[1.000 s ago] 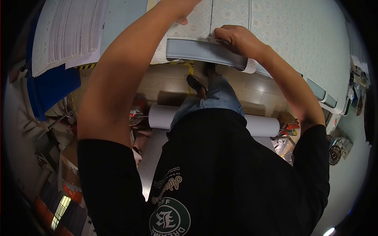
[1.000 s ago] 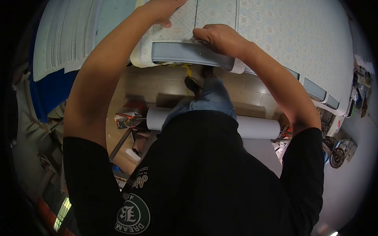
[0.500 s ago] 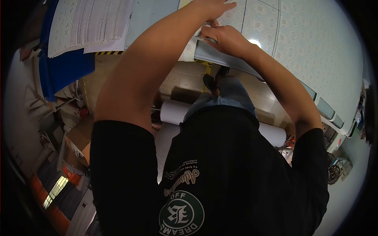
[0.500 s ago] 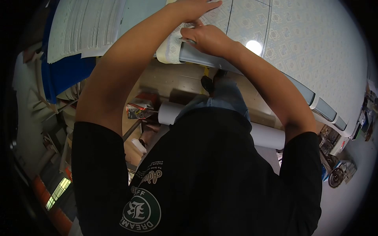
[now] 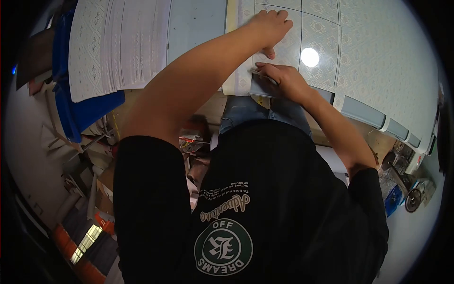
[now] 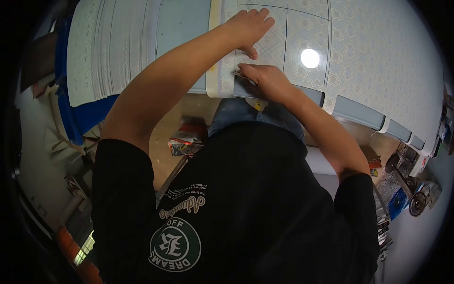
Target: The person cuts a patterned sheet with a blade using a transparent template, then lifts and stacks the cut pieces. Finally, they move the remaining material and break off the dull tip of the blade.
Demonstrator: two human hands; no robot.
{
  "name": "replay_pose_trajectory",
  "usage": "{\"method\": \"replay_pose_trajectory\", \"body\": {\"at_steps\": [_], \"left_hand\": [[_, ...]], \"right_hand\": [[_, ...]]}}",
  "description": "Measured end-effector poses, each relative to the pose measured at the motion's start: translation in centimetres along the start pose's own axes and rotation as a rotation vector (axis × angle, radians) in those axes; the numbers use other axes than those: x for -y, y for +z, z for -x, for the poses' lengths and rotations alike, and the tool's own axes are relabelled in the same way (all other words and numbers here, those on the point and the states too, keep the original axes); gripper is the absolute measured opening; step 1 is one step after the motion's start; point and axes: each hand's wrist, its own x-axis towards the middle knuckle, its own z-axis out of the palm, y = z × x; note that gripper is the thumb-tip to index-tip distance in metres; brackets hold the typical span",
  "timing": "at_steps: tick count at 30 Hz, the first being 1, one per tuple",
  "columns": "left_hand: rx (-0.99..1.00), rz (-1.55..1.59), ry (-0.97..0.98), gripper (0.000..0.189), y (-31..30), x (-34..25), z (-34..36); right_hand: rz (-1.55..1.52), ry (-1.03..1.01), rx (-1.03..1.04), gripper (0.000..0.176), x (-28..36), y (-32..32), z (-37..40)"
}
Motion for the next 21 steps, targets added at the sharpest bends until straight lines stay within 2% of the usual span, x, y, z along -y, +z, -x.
{"method": "replay_pose_trajectory", "body": {"at_steps": [4, 6, 9, 11, 15, 17, 21], "left_hand": [[-0.034, 0.026, 0.135, 0.1, -0.2, 0.9, -0.8], [0.027, 0.015, 0.162, 0.097, -0.4, 1.1, -1.6], [0.034, -0.037, 0.223, 0.091, -0.7, 1.4, -1.9], [0.033, -0.019, 0.283, 0.09, -1.3, 1.5, -2.6], [0.151, -0.045, 0.309, 0.087, -2.4, 1.7, -3.1], [0.21, -0.069, 0.315, 0.086, -2.9, 1.7, -3.4], [0.291, -0.112, 0.33, 0.083, -3.3, 1.7, -3.8]], "right_hand": [[0.057, 0.174, -0.163, 0.032, 2.6, 1.6, 0.9], [0.114, 0.246, -0.255, 0.033, 4.0, 3.4, 1.1], [0.19, 0.453, -0.406, 0.03, 6.5, 6.2, 0.6], [0.203, 0.627, -0.607, 0.023, 8.6, 7.9, -0.7], [0.246, 0.836, -0.701, 0.018, 10.9, 9.5, -2.8], [0.255, 1.049, -0.621, 0.015, 11.9, 9.2, -3.9], [0.272, 1.108, -0.636, 0.015, 12.3, 9.0, -5.2]]}}
